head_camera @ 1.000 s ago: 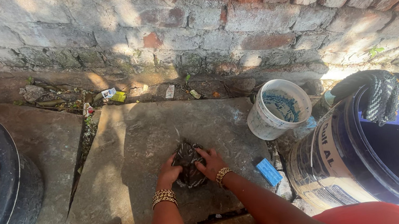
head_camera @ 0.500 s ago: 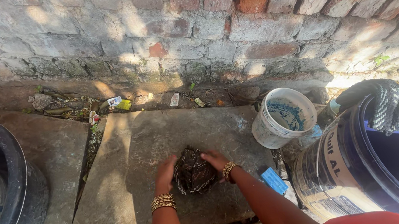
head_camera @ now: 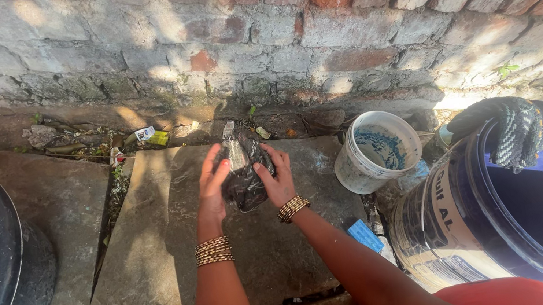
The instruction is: The person washes dark fabrics by hand on a stone surface outdoors, repeatedly pouring water from a small bucket over the items, scrubbing them by hand, and rinsing them before placing the bucket into a larger blue container.
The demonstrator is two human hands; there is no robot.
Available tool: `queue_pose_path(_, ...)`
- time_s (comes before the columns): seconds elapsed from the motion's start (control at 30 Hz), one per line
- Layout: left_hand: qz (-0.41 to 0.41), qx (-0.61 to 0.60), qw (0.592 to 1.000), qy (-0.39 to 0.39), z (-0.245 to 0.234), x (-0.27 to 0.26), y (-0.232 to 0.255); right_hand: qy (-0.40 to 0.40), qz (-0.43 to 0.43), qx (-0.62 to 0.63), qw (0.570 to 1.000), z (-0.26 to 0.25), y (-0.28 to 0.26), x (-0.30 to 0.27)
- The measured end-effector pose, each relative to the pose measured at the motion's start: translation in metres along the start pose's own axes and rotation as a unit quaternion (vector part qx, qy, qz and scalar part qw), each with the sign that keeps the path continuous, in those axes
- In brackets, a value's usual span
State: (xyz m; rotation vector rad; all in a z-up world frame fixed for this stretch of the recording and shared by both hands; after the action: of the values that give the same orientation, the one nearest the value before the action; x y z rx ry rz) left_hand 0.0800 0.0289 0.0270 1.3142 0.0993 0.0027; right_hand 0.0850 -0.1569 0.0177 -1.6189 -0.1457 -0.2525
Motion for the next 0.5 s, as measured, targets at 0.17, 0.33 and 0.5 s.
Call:
queue_pose_path(0.17,-0.147,0.165,0.975,-0.015,-0.029,-0.033,-0.100,-0.110,-0.042,-0.233,0.965,-0.004,0.008,-0.069)
queue_pose_path(0.33,-0.239,0.611,0.752,-0.064,-0.041,-0.066,-0.176,-0.315,0.200,-0.442,0.815,-0.006,0.076,-0.101)
queue_pose_path(0.5,-0.256,0.560,0.788,-0.008,-0.060,-0.045,-0.155,-0.294,0.146,-0.382,0.864,-0.030,0.086,-0.071)
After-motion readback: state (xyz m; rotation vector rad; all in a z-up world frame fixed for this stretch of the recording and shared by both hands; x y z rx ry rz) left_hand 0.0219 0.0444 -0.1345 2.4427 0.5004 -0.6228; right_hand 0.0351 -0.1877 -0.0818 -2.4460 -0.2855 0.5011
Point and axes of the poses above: each hand's wrist, its own x-axis towards the middle knuckle, its own z-axis out of the palm, y = z × x, the point moved 6 cm from there along x, towards the middle knuckle, and after that the axes turned 15 degrees about x, right-handed, at the moved point
